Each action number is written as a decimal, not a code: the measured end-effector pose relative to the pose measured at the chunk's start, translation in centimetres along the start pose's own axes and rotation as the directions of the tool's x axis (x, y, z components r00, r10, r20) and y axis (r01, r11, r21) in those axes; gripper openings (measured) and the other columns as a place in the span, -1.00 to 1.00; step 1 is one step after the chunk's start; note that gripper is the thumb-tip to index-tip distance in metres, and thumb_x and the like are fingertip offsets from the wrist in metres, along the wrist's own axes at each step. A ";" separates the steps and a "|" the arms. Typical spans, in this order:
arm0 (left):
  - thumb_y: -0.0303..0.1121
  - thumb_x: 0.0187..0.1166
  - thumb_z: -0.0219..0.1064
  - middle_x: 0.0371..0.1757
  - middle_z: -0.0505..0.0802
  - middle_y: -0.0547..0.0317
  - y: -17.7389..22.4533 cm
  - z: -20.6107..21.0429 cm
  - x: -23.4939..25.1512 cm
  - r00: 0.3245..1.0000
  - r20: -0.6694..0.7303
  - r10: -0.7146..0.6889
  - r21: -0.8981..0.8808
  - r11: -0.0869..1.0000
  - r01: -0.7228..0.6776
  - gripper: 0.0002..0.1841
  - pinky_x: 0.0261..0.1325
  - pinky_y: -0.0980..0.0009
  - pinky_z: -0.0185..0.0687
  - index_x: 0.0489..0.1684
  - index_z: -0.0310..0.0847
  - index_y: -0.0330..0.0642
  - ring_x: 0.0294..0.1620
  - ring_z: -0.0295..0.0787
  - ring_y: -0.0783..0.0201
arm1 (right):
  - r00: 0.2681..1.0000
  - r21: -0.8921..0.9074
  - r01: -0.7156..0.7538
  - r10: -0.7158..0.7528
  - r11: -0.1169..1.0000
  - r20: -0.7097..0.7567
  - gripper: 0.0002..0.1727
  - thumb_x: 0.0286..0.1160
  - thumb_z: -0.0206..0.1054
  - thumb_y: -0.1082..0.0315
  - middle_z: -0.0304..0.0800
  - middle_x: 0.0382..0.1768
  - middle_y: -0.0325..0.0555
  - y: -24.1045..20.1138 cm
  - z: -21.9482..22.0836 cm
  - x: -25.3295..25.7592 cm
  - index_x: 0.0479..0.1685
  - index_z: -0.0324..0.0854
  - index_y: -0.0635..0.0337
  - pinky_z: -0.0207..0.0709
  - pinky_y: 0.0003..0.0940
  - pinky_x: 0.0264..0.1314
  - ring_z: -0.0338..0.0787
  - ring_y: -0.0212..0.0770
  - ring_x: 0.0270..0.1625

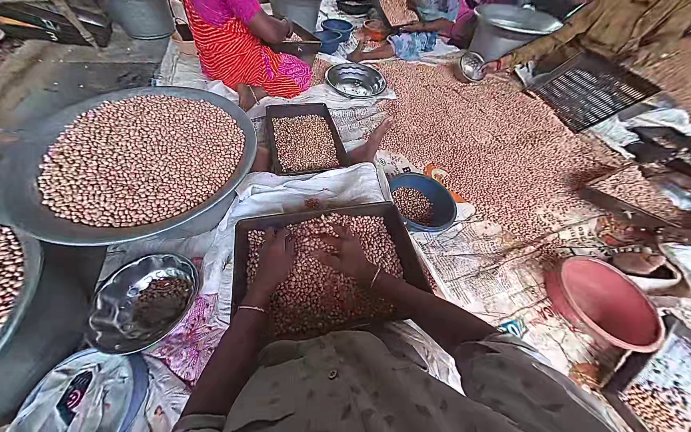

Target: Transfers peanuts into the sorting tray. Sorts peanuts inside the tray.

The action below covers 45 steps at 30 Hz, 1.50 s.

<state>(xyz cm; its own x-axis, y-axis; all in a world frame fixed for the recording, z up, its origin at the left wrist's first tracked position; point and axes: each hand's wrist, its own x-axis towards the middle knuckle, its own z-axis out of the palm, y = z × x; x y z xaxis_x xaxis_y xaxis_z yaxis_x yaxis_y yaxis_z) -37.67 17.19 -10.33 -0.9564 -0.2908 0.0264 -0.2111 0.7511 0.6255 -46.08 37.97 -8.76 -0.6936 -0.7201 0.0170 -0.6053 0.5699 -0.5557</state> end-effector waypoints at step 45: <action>-0.07 0.77 0.14 0.53 0.62 -0.35 0.0 -1.9 -0.2 0.996 0.092 0.002 -0.076 0.997 0.005 -0.51 0.65 -0.49 -0.07 0.34 0.71 -0.30 0.67 0.37 -0.33 | 0.851 0.032 0.342 -0.324 0.939 0.412 -0.06 0.34 0.60 0.00 -0.02 0.87 0.28 -5.0 2.3 -2.9 0.82 0.29 -0.09 -0.26 0.84 0.54 -0.10 0.57 0.84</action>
<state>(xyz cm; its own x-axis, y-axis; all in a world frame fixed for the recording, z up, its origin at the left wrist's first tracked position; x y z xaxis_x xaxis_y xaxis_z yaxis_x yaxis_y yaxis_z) -37.06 16.16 -8.82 -0.9714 -0.2333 -0.0440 -0.1996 0.7023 0.6834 -40.08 36.29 -7.95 -0.2335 -0.9609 -0.1485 -0.7928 0.2766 -0.5430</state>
